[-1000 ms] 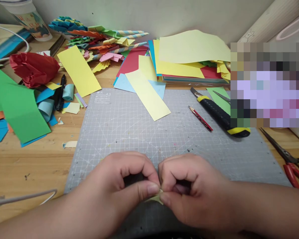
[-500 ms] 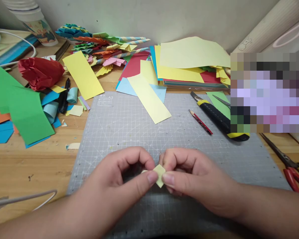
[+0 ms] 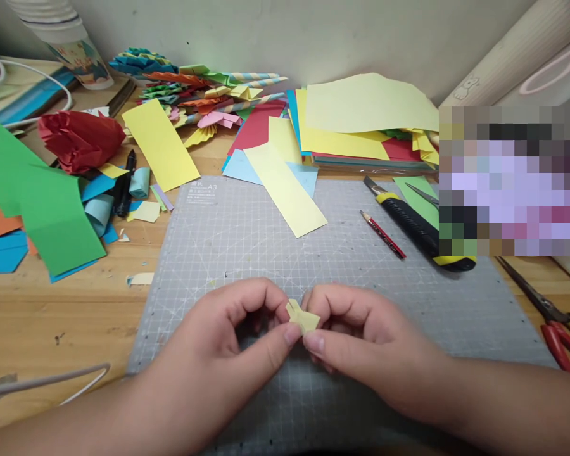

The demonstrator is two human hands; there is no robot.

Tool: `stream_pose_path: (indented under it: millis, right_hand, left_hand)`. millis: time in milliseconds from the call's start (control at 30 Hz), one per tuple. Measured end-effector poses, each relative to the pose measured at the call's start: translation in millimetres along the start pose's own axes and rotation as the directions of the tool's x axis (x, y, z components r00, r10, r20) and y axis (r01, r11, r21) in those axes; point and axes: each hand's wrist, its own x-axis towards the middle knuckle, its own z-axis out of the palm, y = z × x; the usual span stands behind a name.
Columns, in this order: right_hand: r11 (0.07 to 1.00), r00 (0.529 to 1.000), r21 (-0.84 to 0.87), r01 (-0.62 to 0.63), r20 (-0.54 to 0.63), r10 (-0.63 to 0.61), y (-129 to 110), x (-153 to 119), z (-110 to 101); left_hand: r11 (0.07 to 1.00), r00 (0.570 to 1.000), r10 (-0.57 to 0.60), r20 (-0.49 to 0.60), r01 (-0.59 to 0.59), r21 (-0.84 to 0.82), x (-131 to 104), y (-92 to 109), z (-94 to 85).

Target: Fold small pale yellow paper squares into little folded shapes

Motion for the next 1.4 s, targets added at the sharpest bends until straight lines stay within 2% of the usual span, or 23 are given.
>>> stream_pose_path:
  millis: [100, 500, 633, 733, 933, 1200, 1400]
  right_hand:
    - [1.000, 1.000, -0.018, 0.013, 0.029, -0.012, 0.2, -1.0, 0.3]
    - [0.993, 0.994, -0.044, 0.108, 0.033, -0.107, 6.4, 0.1, -1.2]
    - [0.992, 0.995, -0.083, 0.095, 0.016, -0.094, 5.6, 0.6, -0.6]
    - [0.994, 0.997, -0.076, 0.078, 0.007, -0.078, 4.8, 0.4, -0.3]
    - [0.999, 1.000, -0.043, 0.030, 0.000, -0.030, 3.8, -0.5, 0.3]
    - [0.991, 0.998, -0.112, 0.068, 0.019, -0.066, 0.1, -0.5, 0.9]
    - [0.996, 1.000, -0.087, 0.026, 0.009, -0.025, 0.9, -0.9, 1.2]
  left_hand:
    - [1.000, 1.000, 0.015, 0.023, -0.015, 0.005, 0.8, 1.0, 0.0]
    - [0.998, 0.999, 0.029, -0.034, -0.031, -0.050, 0.4, -2.1, -0.5]
    - [0.996, 0.996, 0.039, -0.075, -0.045, -0.078, 0.9, -6.0, -0.6]
    - [0.996, 0.996, 0.055, -0.066, -0.059, -0.068, 1.6, -6.4, -1.3]
    - [0.997, 0.998, -0.006, -0.063, 0.001, -0.073, 1.3, -0.7, -1.7]
    - [0.999, 0.997, -0.007, -0.071, 0.004, -0.050, 1.9, -1.6, -0.8]
    - [0.997, 0.997, -0.015, -0.072, 0.009, -0.079, 1.8, 0.0, -1.3]
